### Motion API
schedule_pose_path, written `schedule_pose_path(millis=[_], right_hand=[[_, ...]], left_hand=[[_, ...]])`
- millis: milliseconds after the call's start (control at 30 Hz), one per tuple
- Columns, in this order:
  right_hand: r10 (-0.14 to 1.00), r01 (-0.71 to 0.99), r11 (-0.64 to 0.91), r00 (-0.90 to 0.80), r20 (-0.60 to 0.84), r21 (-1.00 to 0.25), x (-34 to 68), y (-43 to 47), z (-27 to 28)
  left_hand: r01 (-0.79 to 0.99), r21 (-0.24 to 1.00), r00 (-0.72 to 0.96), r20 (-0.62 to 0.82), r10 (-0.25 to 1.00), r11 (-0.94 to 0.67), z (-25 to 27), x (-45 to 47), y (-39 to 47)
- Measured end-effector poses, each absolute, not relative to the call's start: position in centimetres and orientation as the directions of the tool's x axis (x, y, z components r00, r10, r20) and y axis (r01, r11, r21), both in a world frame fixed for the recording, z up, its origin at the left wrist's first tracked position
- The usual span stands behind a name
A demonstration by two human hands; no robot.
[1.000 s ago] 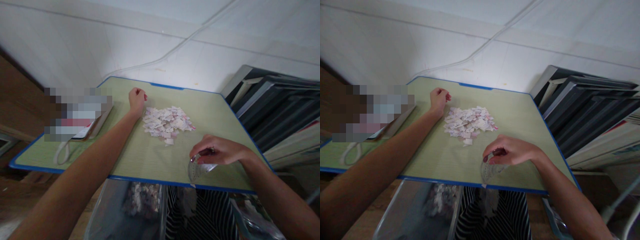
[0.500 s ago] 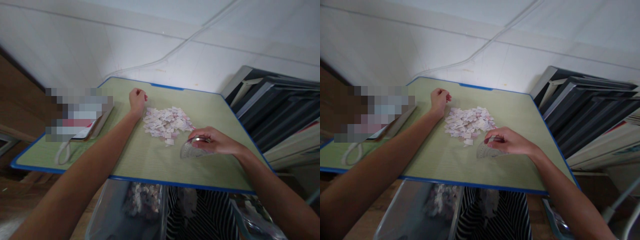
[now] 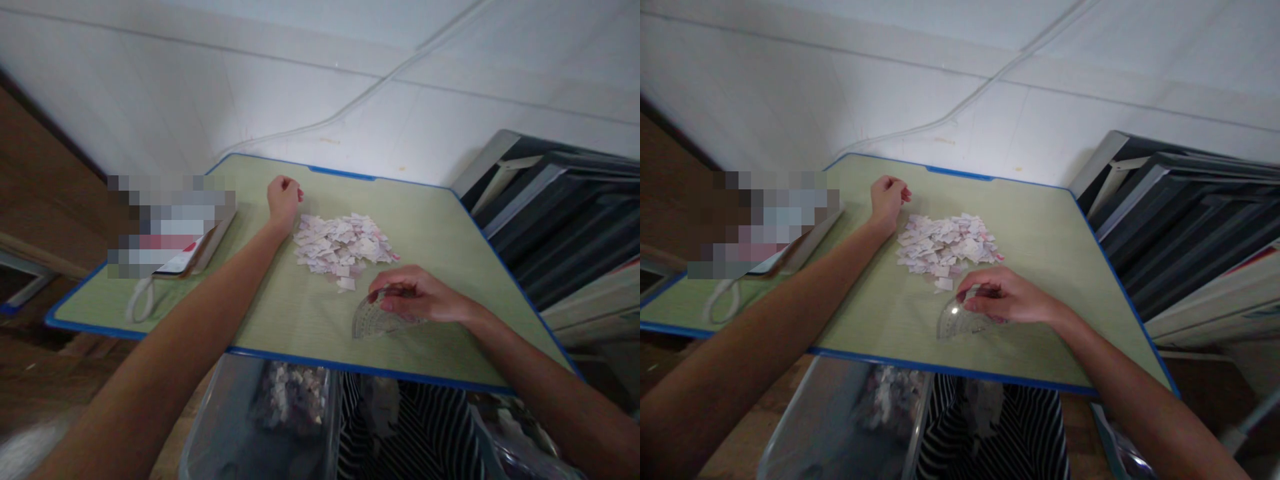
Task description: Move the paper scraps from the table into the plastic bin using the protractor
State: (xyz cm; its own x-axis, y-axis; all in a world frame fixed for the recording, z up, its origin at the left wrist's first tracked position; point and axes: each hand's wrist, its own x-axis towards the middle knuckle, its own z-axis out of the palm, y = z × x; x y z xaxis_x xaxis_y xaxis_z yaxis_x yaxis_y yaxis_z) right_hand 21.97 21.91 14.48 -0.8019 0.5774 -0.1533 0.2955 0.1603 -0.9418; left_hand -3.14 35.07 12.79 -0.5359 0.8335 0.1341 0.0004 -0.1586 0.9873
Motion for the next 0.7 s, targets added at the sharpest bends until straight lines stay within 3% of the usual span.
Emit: schedule_pose_path(millis=[133,367,567,700], right_hand=[[0.543,0.34,0.27,-0.826,-0.149,-0.901,22.8,22.8,14.7],[0.612,0.299,0.535,-0.782,0.118,-0.79,20.0,21.4,13.6],[0.713,0.246,0.33,-0.698,0.07,-0.912,19.6,21.0,13.2],[0.774,0.302,0.274,-0.632,0.023,-0.913,20.2,21.3,13.4]], left_hand=[[-0.006,0.986,-0.539,0.138,0.831,-0.168,12.8,-3.1,35.1],[-0.005,0.986,-0.54,0.137,0.83,-0.166,12.6,-3.1,35.2],[0.003,0.986,-0.536,0.142,0.832,-0.166,12.6,-3.1,35.2],[0.003,0.986,-0.536,0.143,0.832,-0.167,12.7,-3.1,35.1]])
